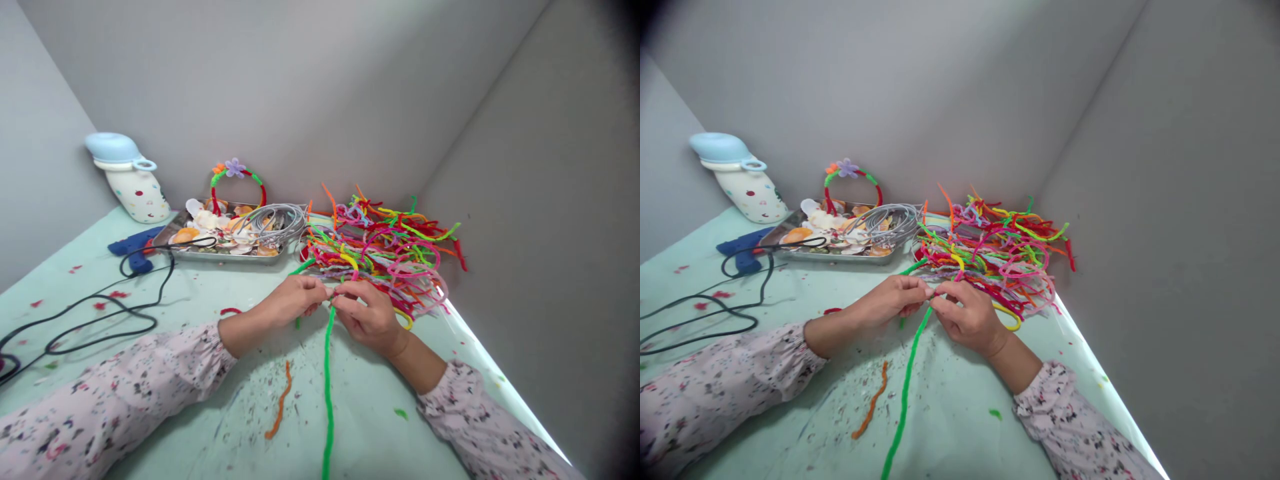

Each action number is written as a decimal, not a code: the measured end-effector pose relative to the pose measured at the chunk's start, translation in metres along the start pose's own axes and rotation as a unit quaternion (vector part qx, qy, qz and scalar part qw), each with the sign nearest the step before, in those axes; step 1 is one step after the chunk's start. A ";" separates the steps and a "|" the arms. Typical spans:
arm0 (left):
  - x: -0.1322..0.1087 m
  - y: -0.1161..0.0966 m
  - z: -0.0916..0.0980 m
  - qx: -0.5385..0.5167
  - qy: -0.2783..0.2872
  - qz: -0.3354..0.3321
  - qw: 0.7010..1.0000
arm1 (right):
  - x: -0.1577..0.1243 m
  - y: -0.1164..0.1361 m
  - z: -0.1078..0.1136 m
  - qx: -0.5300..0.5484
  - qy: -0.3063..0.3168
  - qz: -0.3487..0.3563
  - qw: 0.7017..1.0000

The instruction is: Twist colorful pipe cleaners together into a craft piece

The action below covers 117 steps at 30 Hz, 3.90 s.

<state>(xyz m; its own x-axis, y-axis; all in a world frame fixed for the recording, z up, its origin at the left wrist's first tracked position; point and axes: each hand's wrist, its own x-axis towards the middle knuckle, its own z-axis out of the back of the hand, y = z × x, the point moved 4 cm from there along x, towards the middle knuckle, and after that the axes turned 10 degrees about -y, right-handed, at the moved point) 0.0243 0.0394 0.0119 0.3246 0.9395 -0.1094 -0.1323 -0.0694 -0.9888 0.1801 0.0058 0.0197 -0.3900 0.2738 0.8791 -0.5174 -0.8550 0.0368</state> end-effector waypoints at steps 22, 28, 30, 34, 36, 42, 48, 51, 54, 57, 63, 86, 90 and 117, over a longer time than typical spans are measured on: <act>-0.005 -0.016 -0.001 0.120 -0.065 -0.128 0.982 | 0.000 -0.002 0.001 0.008 -0.019 -0.008 1.000; -0.005 -0.015 -0.001 0.097 -0.053 -0.107 0.988 | 0.000 -0.002 0.001 0.009 -0.018 -0.008 1.000; -0.004 -0.013 0.000 0.100 -0.056 -0.110 0.987 | 0.001 -0.002 0.001 0.010 -0.017 -0.008 1.000; -0.002 -0.011 0.000 0.106 -0.061 -0.125 0.985 | 0.002 -0.001 0.001 0.010 -0.017 -0.006 1.000; -0.001 -0.010 -0.001 0.104 -0.064 -0.128 0.984 | 0.002 -0.001 0.001 0.009 -0.013 -0.005 1.000; -0.002 -0.011 -0.001 0.095 -0.073 -0.126 0.985 | 0.002 -0.002 0.002 0.007 -0.010 -0.002 1.000; -0.003 -0.010 -0.001 0.085 -0.076 -0.125 0.986 | 0.003 -0.002 0.002 0.008 -0.005 -0.003 1.000; -0.003 -0.009 -0.001 0.089 -0.077 -0.127 0.985 | 0.002 -0.002 0.002 0.007 -0.003 -0.004 1.000; -0.002 -0.010 0.000 0.099 -0.075 -0.142 0.982 | 0.001 -0.002 0.002 0.007 -0.004 -0.006 1.000; -0.003 -0.011 0.000 0.103 -0.074 -0.152 0.980 | 0.000 -0.003 0.001 0.007 -0.005 -0.009 1.000; -0.005 -0.010 -0.001 0.109 -0.082 -0.151 0.979 | -0.002 -0.005 0.000 0.007 0.007 -0.007 1.000; -0.011 -0.011 -0.004 0.232 -0.062 -0.287 0.928 | 0.002 -0.010 -0.003 0.095 0.028 -0.155 0.983; -0.014 -0.013 -0.005 0.241 -0.055 -0.295 0.923 | 0.001 -0.011 -0.004 0.106 0.024 -0.190 0.976; -0.017 -0.006 -0.004 0.267 -0.082 -0.305 0.910 | -0.004 -0.014 -0.013 0.146 0.045 -0.311 0.938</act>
<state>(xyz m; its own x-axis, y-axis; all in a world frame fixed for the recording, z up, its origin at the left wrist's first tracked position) 0.0234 0.0228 0.0189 0.3517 0.7889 0.5040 -0.4255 0.6142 -0.6646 0.1794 0.0225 0.0092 -0.1515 0.7842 0.6018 -0.4412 -0.5984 0.6688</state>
